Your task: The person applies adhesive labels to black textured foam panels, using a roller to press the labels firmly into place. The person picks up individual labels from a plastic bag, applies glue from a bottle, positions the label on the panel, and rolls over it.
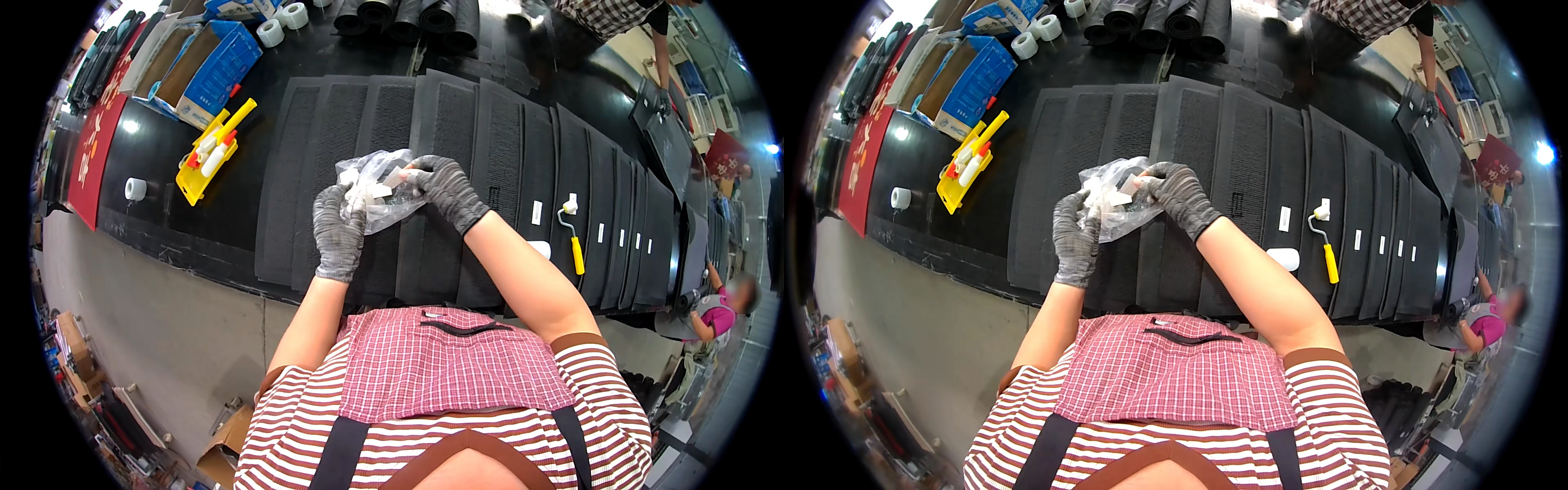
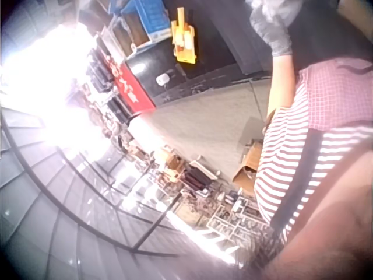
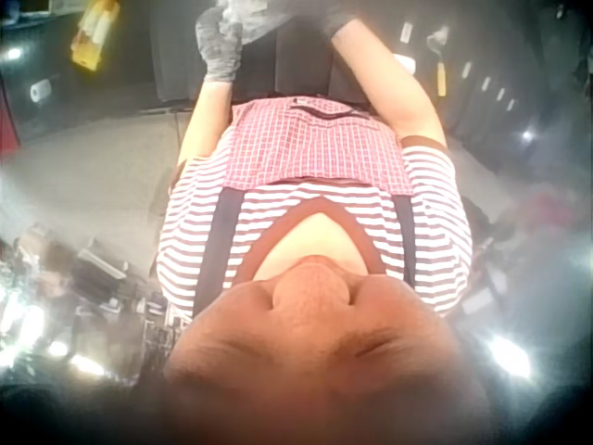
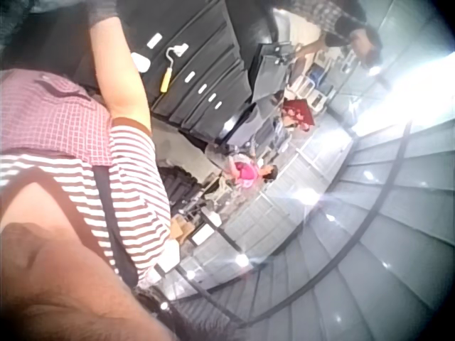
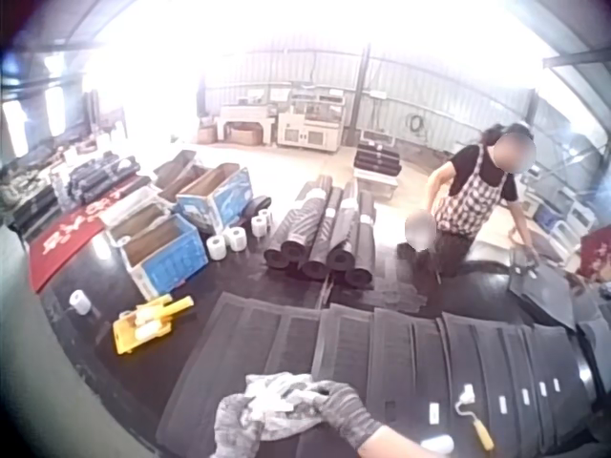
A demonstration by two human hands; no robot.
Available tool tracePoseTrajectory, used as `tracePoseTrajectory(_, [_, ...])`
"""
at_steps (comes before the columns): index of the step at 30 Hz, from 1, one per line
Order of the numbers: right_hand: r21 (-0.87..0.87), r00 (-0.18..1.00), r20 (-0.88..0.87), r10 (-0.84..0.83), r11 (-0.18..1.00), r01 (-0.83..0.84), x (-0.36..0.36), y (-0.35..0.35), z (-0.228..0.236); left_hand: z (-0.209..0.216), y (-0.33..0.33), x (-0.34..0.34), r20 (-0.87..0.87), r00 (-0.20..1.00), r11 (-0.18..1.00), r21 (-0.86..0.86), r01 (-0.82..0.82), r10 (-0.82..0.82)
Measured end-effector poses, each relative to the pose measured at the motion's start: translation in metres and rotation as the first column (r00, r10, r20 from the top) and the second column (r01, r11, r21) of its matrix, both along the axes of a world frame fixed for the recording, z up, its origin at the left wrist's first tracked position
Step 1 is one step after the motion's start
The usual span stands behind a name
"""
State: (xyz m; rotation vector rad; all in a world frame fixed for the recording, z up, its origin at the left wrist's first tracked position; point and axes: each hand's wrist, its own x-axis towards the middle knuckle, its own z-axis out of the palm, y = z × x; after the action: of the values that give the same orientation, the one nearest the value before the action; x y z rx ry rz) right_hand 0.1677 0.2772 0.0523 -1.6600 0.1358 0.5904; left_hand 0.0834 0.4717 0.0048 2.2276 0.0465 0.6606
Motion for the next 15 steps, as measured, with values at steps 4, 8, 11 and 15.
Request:
tracePoseTrajectory(4, [0.036, 0.997, -0.008, -0.075, 0.997, 0.075, -0.021, -0.015, 0.052, 0.056, -0.014, -0.011, -0.214, 0.949, 0.756, -0.653, 0.036, -0.23])
tracePoseTrajectory(8, [0.014, 0.663, 0.748, 0.039, 0.997, -0.074, -0.059, -0.041, 0.044, 0.088, -0.033, 0.004, -0.344, 0.594, 0.34, -0.932, -0.124, -0.727])
tracePoseTrajectory(11, [-0.193, 0.505, 0.841, 0.195, 0.979, -0.057, -0.077, -0.055, 0.046, 0.088, -0.05, 0.003, -0.341, 0.592, 0.434, -0.901, 0.016, -0.73])
tracePoseTrajectory(15, [-0.023, 0.827, 0.556, -0.088, 0.992, 0.121, -0.089, -0.078, 0.059, 0.086, -0.07, 0.004, -0.367, 0.596, 0.543, -0.828, 0.142, -0.715])
